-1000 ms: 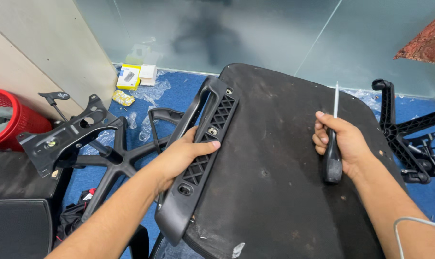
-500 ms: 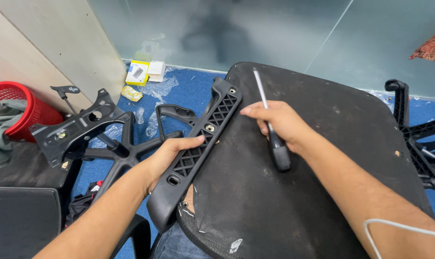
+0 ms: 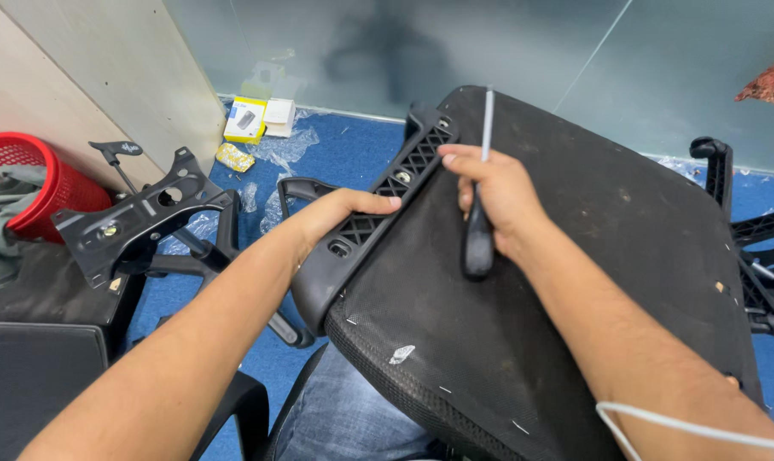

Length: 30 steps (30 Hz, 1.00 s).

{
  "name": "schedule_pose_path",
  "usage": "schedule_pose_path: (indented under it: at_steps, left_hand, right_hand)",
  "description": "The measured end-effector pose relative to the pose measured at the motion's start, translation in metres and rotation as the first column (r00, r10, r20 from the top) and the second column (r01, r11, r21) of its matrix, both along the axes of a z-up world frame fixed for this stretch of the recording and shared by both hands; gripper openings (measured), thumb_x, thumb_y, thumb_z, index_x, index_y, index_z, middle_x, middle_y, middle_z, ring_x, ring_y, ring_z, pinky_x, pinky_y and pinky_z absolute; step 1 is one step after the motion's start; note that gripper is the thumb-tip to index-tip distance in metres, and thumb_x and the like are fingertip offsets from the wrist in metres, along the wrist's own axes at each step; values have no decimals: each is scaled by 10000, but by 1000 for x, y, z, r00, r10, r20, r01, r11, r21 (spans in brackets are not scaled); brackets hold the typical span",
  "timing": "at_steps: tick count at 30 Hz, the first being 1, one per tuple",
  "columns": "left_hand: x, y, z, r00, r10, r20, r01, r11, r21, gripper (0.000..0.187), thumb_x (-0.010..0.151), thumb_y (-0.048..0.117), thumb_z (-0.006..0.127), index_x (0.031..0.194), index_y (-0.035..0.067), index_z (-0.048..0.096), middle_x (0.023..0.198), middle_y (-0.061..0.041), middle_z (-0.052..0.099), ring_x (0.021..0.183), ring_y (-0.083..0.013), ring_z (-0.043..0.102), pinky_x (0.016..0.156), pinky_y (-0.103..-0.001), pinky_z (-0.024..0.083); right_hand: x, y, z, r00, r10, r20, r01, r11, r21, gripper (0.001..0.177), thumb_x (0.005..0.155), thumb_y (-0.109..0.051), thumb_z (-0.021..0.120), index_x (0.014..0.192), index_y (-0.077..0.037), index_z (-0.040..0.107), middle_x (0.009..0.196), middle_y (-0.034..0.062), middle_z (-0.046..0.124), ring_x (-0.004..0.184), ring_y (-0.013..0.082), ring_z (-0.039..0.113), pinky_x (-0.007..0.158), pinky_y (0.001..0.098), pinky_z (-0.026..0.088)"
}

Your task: The person disassembles a damaged chair seat by removing screws and a plastic frame, then reassembles it by attaching a new plastic frame using a screwdriver and screws. The person works on the seat while sitting on a chair, handling the seat, frame, and tools.

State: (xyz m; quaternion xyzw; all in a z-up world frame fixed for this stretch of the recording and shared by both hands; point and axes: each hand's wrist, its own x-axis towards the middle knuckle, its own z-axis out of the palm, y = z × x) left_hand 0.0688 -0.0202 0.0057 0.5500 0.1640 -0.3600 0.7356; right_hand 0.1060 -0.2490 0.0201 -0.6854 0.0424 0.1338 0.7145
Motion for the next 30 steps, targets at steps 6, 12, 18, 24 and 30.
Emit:
schedule_pose_path:
  at_steps: [6, 12, 18, 24, 30]
  left_hand:
    - [5, -7, -31, 997, 35, 69, -41, 996, 75, 563, 924, 594, 553, 1029, 82, 761, 819, -70, 769, 557, -133, 682, 555, -259, 547]
    - [-17, 13, -30, 996, 22, 91, -37, 986, 161, 516, 972, 504, 525, 1125, 71, 759, 950, -65, 800, 701, -125, 732, 671, -255, 594]
    - [-70, 31, -26, 985, 140, 98, -156, 971, 179, 604, 953, 539, 508, 1192, 35, 741, 1121, -111, 778, 956, -189, 702, 906, -331, 525]
    - [-89, 28, -21, 988, 20, 154, -84, 903, 422, 752, 870, 615, 436, 1484, 206, 586, 1422, -39, 619, 1293, -145, 553, 1097, -312, 346]
    - [-85, 29, -28, 995, -24, 95, -22, 889, 457, 868, 897, 679, 423, 1353, -21, 656, 1405, -153, 688, 1291, -231, 617, 1116, -343, 395]
  right_hand:
    - [-8, 11, -7, 974, 205, 94, -177, 953, -247, 410, 920, -196, 692, 1304, -58, 737, 586, -35, 506, 519, 56, 445, 561, 199, 374]
    - [-19, 22, 10, 949, 315, -3, -263, 789, -555, 473, 847, -213, 699, 1319, -196, 717, 618, -22, 595, 510, 83, 493, 527, 256, 442]
    - [-25, 26, 20, 931, 364, -17, -295, 724, -623, 482, 850, -241, 702, 1332, -250, 704, 588, 22, 556, 511, 111, 531, 533, 281, 475]
    - [-26, 17, 10, 925, 375, -61, -325, 701, -634, 499, 847, -263, 712, 1346, -249, 705, 667, 84, 608, 577, 171, 569, 600, 332, 512]
    - [-25, 19, 5, 892, 450, 36, -291, 633, -717, 504, 831, -284, 709, 1328, -209, 677, 1113, 109, 785, 965, 177, 741, 909, 306, 523]
